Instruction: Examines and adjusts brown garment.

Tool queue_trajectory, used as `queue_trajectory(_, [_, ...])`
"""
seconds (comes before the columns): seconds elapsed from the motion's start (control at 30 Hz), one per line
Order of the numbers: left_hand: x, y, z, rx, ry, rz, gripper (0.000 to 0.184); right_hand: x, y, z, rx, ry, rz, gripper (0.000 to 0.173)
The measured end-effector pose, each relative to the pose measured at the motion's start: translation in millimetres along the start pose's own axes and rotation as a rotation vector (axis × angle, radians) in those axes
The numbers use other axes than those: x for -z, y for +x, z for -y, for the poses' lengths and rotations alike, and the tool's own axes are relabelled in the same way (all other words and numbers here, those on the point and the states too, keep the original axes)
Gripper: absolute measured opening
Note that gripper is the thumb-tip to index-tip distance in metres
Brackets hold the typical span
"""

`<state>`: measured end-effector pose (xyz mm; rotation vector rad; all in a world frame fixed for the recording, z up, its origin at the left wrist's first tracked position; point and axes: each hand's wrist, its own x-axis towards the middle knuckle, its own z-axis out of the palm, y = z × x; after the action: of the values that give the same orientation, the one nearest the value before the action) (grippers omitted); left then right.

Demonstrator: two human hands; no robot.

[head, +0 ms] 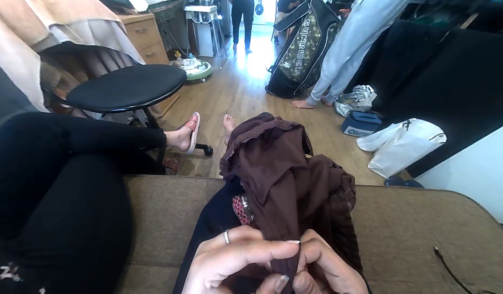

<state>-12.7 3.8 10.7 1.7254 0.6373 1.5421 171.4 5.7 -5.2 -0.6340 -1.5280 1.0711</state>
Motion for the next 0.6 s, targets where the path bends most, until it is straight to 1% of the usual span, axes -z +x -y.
queue_trajectory(0.07, [1,0,0,0.019,-0.012,0.025,0.031,0,0,2,-0.028,0.065,-0.001,0.017])
queue_trajectory(0.13, [1,0,0,0.032,-0.016,0.046,0.030,1,-1,5,-0.100,0.207,0.002,0.009])
queue_trajectory(0.17, [0,0,0,0.040,-0.016,0.056,0.030,0,-1,7,-0.147,0.285,-0.003,0.010])
queue_trajectory(0.2, [-1,0,0,0.050,-0.016,0.063,0.030,0,0,9,-0.184,0.338,-0.007,0.014])
queue_trajectory(0.23, [-1,-1,1,0.055,-0.013,0.061,0.031,1,1,10,-0.191,0.345,-0.015,0.019])
queue_trajectory(0.27, [-2,-1,2,0.052,-0.001,0.048,0.033,1,1,10,-0.152,0.288,-0.027,0.023])
queue_trajectory(0.3, [-4,-1,3,0.037,0.022,0.032,0.035,3,3,8,-0.073,0.164,-0.043,0.026])
queue_trajectory(0.37, [-7,-3,6,-0.012,0.107,0.005,0.039,7,4,5,0.113,-0.196,-0.089,0.027])
queue_trajectory(0.43, [-10,-3,7,-0.045,0.206,0.004,0.039,10,6,10,0.200,-0.498,-0.105,0.018])
queue_trajectory(0.47, [-11,-3,7,-0.055,0.243,0.017,0.039,11,6,13,0.216,-0.596,-0.095,0.013])
queue_trajectory(0.53, [-13,-3,6,-0.064,0.270,0.044,0.035,12,6,16,0.275,-0.710,-0.068,0.013])
queue_trajectory(0.6, [-14,-2,4,-0.052,0.273,0.052,0.030,13,4,16,0.388,-0.699,-0.048,0.015])
